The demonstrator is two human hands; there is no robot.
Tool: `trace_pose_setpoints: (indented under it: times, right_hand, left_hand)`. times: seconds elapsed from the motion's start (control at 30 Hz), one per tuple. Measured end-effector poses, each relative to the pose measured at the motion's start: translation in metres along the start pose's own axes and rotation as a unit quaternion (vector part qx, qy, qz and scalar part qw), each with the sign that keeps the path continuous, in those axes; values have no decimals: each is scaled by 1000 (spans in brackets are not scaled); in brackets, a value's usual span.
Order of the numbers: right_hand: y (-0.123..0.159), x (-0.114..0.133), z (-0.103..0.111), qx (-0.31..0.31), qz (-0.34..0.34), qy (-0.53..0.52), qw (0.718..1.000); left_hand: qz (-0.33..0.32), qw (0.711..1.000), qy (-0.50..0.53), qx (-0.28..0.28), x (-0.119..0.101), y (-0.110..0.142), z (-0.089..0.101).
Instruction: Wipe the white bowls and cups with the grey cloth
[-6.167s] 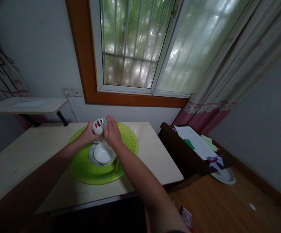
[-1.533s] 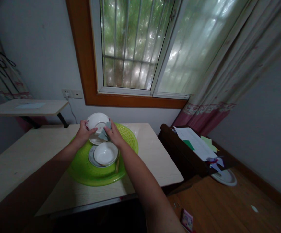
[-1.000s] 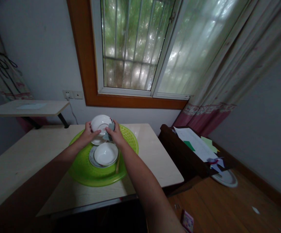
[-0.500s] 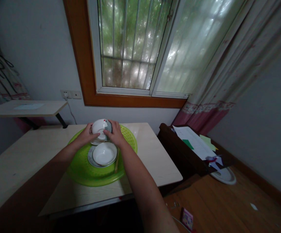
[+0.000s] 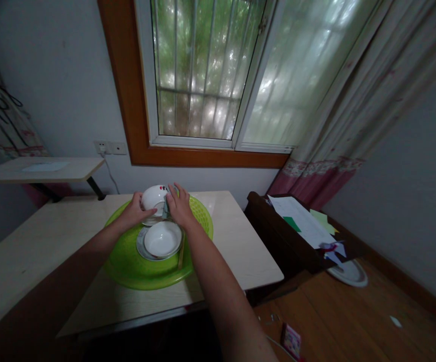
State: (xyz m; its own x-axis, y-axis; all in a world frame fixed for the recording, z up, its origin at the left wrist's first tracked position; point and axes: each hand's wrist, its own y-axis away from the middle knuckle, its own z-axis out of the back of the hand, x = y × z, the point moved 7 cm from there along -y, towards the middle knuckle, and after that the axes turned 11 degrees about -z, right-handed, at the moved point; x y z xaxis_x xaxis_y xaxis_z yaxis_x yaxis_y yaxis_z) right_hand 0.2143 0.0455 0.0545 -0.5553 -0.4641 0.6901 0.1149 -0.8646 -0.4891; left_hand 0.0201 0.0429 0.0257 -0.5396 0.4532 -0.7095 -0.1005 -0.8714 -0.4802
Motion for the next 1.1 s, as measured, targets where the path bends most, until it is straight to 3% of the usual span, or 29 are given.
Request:
trace_pose_setpoints:
  times: [0.4,0.63,0.83,0.97,1.1]
  right_hand:
    - [-1,-13,-8,2,-116,-126,985]
    - [8,22,-6,26,27,-43,998]
    - [24,63,-9,65,167,75,981]
    - [29,76,-14,87,200,101,971]
    - [23,71,-10,60,169,69,981]
  left_hand:
    - [-14,1000,13,-9,-2,-2,-2]
    - [-16,999,48,-8,-12,-2,0]
    - [-48,998,-3,27,-23,1,-3]
    - [-78,997,-13,22,-26,1,-3]
    - [-54,998,-13,15,-24,1,-1]
